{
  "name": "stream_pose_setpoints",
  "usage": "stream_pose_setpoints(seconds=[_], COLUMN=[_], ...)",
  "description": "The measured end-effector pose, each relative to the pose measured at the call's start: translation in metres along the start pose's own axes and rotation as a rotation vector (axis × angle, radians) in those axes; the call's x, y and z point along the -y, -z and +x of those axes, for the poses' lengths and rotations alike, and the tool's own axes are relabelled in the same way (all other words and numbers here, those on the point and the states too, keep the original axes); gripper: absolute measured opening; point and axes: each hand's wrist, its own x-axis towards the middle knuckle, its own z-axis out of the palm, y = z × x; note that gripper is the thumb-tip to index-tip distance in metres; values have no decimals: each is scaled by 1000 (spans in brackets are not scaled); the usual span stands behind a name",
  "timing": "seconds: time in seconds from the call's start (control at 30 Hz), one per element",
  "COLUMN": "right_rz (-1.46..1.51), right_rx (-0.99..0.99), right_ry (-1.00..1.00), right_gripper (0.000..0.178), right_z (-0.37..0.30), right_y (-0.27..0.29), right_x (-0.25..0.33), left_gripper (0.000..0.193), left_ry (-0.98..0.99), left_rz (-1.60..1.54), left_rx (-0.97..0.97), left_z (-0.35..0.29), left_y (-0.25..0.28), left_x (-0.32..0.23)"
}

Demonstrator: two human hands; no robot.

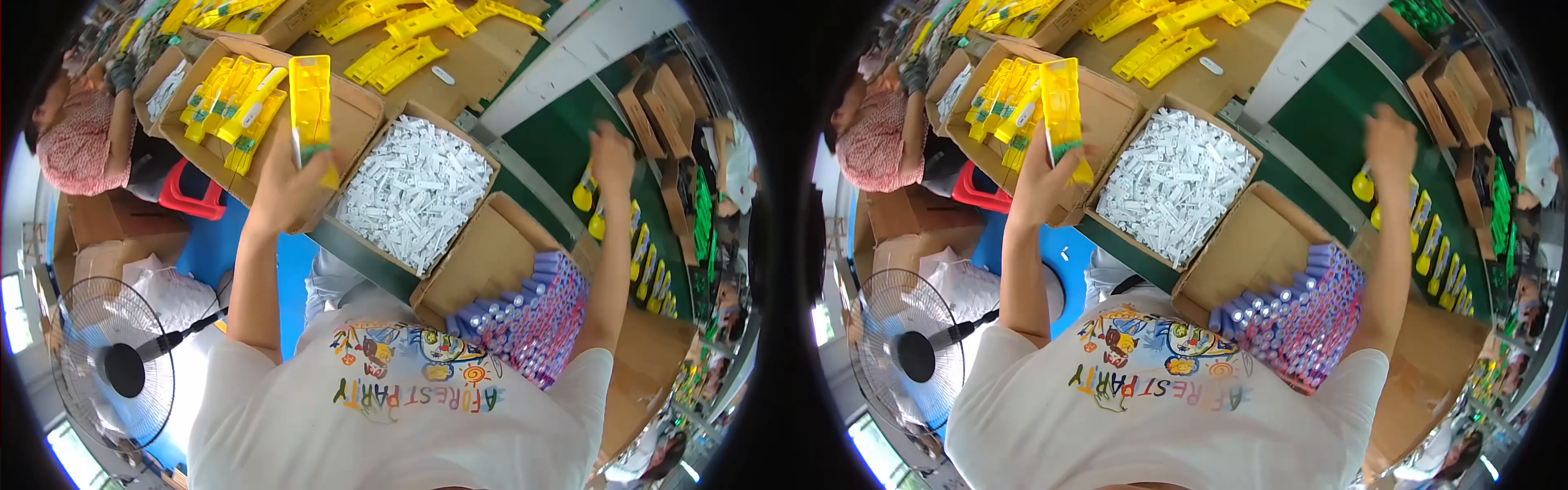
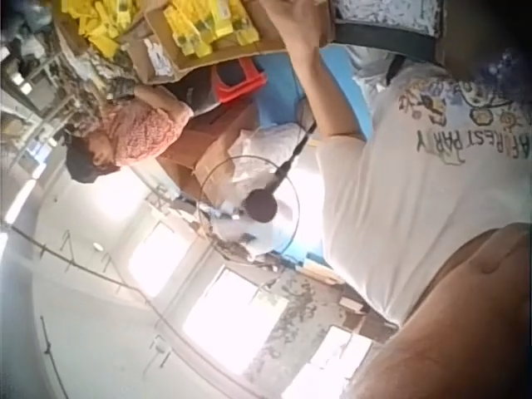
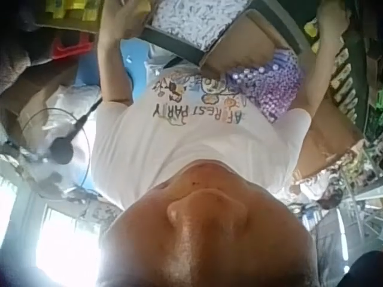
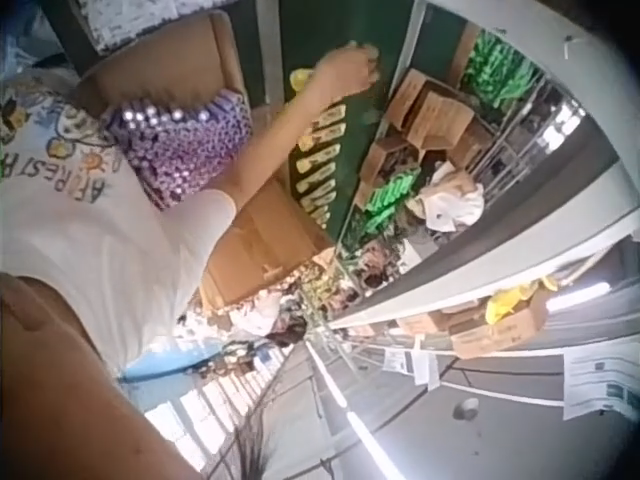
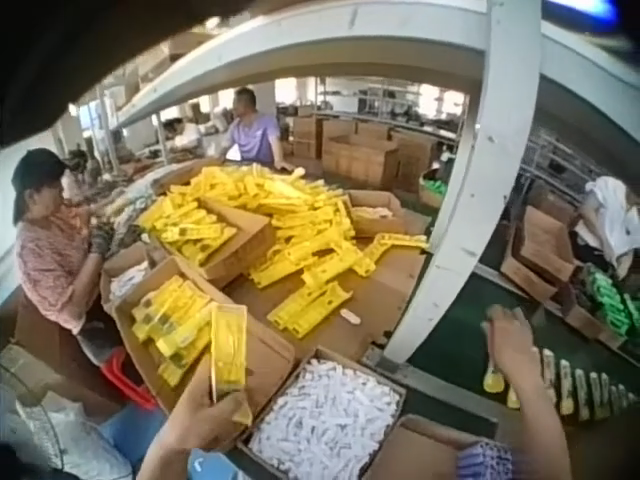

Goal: Manually assemble small electronic devices by inserting batteries and internal components into yellow plastic housings on a production line.

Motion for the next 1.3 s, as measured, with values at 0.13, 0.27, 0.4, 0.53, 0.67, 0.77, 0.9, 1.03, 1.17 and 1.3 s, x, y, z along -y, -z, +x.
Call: stream_pose_setpoints(seconds=[0.13,0.27,0.4,0.53,0.67,0.77,0.9,1.03,1.17,1.3], right_rz=[851,805,955,1310,1898,1800,1280,1795,1436,792], right_rx=[-141,-74,-2,275,577,558,401,346,409,-152], right_ry=[537,899,918,476,-179,-183,75,-396,-237,251], right_gripper=[22,36,24,15,9,10,7,5,7,12], right_z=[-59,-95,-107,-119,-114,-125,-151,-151,-158,-181], right_y=[110,119,104,108,138,137,146,136,127,122], right_x=[148,173,168,164,174,177,184,182,176,181], left_gripper=[48,39,43,56,62,55,44,43,43,38], left_ry=[209,446,552,477,308,71,320,267,266,221], left_rz=[-965,-1389,-1374,-1341,-1159,-925,-1011,-921,-876,-819], left_rx=[516,570,510,476,511,578,399,519,556,588], left_z=[-26,-42,-51,-57,-71,-77,-72,-73,-76,-74], left_y=[-33,-59,-66,-78,-86,-93,-101,-103,-109,-112], left_x=[-27,-24,-18,-12,-16,-16,-30,-26,-31,-34])
